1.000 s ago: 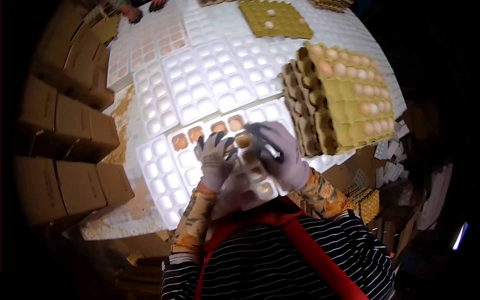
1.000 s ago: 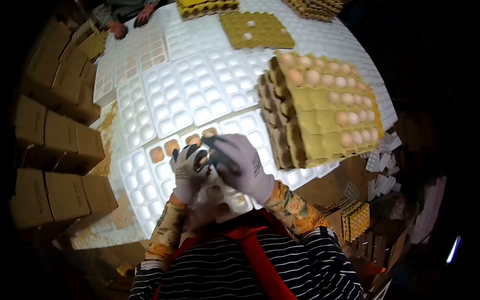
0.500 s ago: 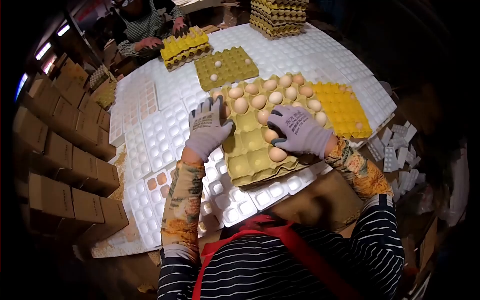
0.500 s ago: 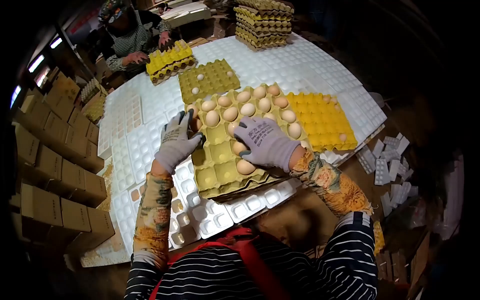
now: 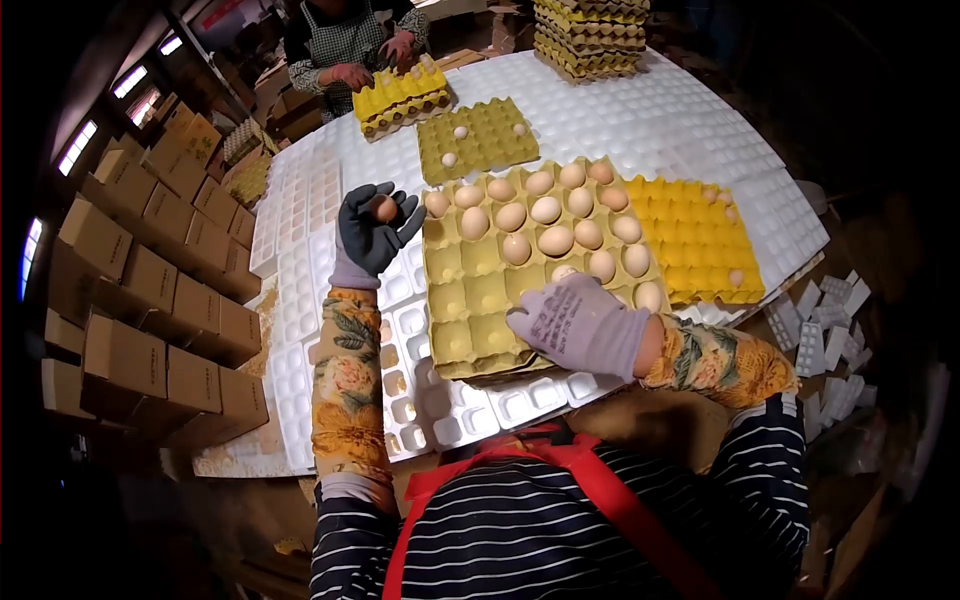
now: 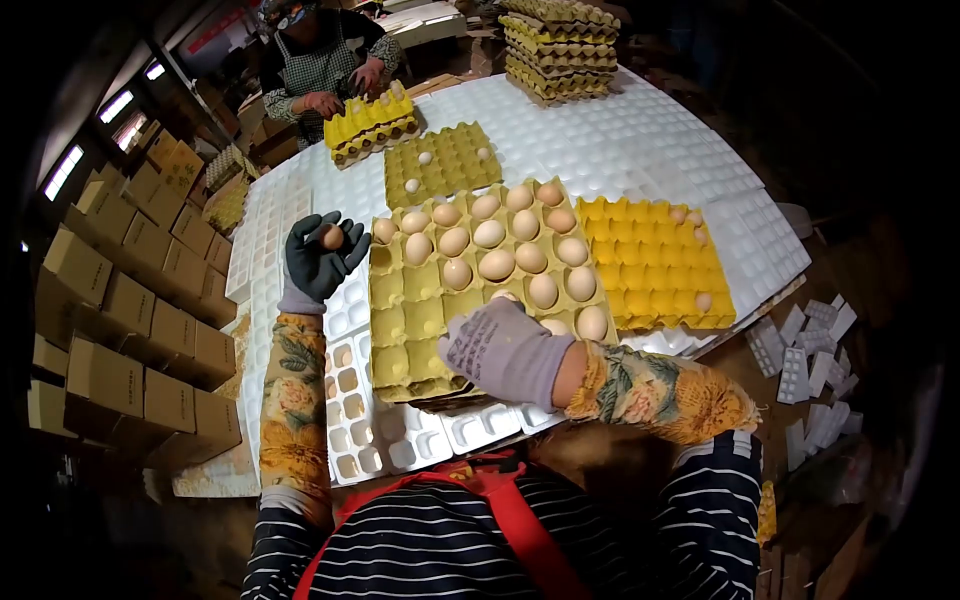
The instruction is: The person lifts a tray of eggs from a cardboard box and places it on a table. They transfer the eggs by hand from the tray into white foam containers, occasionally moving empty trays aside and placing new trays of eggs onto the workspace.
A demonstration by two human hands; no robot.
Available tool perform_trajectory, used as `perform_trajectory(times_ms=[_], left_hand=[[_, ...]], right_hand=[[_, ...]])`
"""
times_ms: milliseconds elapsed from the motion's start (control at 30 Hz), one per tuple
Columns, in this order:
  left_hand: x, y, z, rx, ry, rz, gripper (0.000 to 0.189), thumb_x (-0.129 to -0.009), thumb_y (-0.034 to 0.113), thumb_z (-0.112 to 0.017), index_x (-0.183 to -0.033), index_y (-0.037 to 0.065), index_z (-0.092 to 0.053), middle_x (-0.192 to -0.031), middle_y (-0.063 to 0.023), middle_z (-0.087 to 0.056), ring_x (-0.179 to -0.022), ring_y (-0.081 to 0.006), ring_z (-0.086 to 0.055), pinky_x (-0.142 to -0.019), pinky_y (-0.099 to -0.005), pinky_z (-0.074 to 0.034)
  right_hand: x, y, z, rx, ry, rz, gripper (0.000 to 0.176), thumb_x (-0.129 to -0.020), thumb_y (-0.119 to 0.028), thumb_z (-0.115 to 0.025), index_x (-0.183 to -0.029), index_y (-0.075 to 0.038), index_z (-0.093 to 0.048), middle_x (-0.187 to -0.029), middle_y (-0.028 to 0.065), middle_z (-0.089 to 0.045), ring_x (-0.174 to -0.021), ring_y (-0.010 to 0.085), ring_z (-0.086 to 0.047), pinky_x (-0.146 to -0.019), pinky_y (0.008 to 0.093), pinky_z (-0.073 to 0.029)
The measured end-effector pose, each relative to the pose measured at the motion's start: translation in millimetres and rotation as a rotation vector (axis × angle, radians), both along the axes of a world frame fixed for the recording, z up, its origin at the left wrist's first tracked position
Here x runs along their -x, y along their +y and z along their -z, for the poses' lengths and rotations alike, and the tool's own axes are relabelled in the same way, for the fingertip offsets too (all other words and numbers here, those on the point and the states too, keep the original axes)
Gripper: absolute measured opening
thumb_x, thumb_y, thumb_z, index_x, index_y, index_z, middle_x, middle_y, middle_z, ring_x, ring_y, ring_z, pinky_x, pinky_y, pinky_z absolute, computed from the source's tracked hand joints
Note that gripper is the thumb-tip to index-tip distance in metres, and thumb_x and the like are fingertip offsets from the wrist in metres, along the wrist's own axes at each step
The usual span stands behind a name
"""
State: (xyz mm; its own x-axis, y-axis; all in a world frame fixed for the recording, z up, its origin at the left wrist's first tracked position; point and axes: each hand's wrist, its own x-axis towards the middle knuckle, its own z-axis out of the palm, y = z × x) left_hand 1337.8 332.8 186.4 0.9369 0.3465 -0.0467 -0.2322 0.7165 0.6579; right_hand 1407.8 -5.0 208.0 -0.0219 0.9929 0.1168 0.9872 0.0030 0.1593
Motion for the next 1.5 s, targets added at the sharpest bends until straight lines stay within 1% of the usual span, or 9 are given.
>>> perform_trajectory(times_ms=[133,200,300,433,533,633,800,1167,1500], left_hand=[[-33.6,-51.5,-18.8,-1.171,0.674,0.004,0.04,-0.087,0.029,-0.073,-0.119,0.008,-0.06,-0.1,-0.0061,-0.063,-0.091,-0.0221,-0.065,-0.078,-0.0367,-0.052],[-30.9,-97.5,-29.0,-2.199,0.505,-0.217,0.051,-0.078,0.028,-0.079,-0.121,0.011,-0.059,-0.1,-0.0105,-0.068,-0.091,-0.0323,-0.067,-0.081,-0.0423,-0.053],[-43.0,-92.0,-9.9,-2.355,0.483,-0.188,0.058,-0.07,0.026,-0.082,-0.121,0.01,-0.059,-0.103,-0.0164,-0.068,-0.098,-0.0384,-0.066,-0.086,-0.0453,-0.052],[-33.2,-71.6,-20.7,-1.847,0.484,-0.145,0.043,-0.08,0.021,-0.074,-0.118,0.01,-0.058,-0.105,-0.0139,-0.069,-0.095,-0.0321,-0.068,-0.082,-0.0411,-0.054],[-7.5,-34.1,-18.7,-0.62,0.145,-0.044,0.059,-0.083,0.017,-0.071,-0.14,0.013,-0.054,-0.104,-0.0054,-0.068,-0.089,-0.0137,-0.066,-0.067,-0.0286,-0.054],[-13.6,-20.8,-25.4,-1.261,0.428,-0.126,0.064,-0.078,0.027,-0.075,-0.139,0.019,-0.057,-0.11,-0.0097,-0.065,-0.096,-0.0211,-0.065,-0.078,-0.0356,-0.055],[-55.5,-26.3,-38.5,-2.403,0.908,0.178,0.048,-0.075,0.041,-0.077,-0.117,0.019,-0.072,-0.12,-0.0135,-0.068,-0.119,-0.0295,-0.06,-0.095,-0.0407,-0.052],[69.3,39.7,0.3,-0.94,0.386,-0.114,0.051,-0.081,0.043,-0.081,-0.116,0.009,-0.067,-0.089,0.0024,-0.064,-0.078,-0.0073,-0.059,-0.058,-0.0229,-0.046],[318.6,60.5,177.9,-1.563,1.029,-0.036,0.053,-0.073,0.044,-0.076,-0.116,0.015,-0.065,-0.111,-0.014,-0.061,-0.102,-0.0328,-0.064,-0.088,-0.0441,-0.053]], right_hand=[[-2.3,2.6,-6.8,0.093,0.082,-0.026,0.02,-0.088,-0.033,-0.064,-0.094,-0.014,-0.064,-0.081,0.0067,-0.063,-0.076,0.025,-0.068,-0.066,0.0434,-0.048],[-20.3,4.3,-23.1,0.144,0.475,0.046,0.028,-0.087,-0.03,-0.066,-0.103,-0.007,-0.068,-0.093,0.0088,-0.072,-0.085,0.0305,-0.07,-0.07,0.0434,-0.053],[-68.7,-13.8,-14.2,-0.21,1.635,0.085,0.043,-0.088,-0.018,-0.07,-0.127,-0.001,-0.065,-0.097,0.0054,-0.069,-0.087,0.0141,-0.07,-0.077,0.0248,-0.057],[-80.8,-22.2,-44.7,-0.361,2.224,0.094,0.047,-0.087,-0.016,-0.07,-0.132,-0.002,-0.062,-0.101,0.0045,-0.066,-0.094,0.0123,-0.066,-0.079,0.0228,-0.055],[-119.0,16.5,-18.7,-0.102,1.236,0.066,0.053,-0.079,-0.031,-0.077,-0.124,-0.007,-0.064,-0.123,0.0104,-0.06,-0.107,0.0223,-0.065,-0.081,0.0337,-0.053],[-67.8,38.8,-54.1,0.093,0.213,0.317,0.043,-0.079,-0.04,-0.078,-0.113,-0.015,-0.067,-0.126,0.0112,-0.053,-0.102,0.0279,-0.066,-0.082,0.0435,-0.054],[-61.3,73.3,-30.1,0.227,0.087,0.321,0.045,-0.074,-0.042,-0.08,-0.111,-0.02,-0.067,-0.121,0.0141,-0.055,-0.104,0.0291,-0.064,-0.081,0.0431,-0.054],[38.4,46.2,-45.9,-0.486,1.445,0.471,0.037,-0.078,-0.013,-0.079,-0.111,-0.001,-0.068,-0.102,0.0062,-0.072,-0.097,0.0114,-0.064,-0.077,0.0292,-0.054],[229.2,221.6,148.1,0.024,0.844,0.352,0.051,-0.08,-0.044,-0.073,-0.122,-0.017,-0.065,-0.122,0.0143,-0.059,-0.103,0.0316,-0.065,-0.089,0.0426,-0.054]])
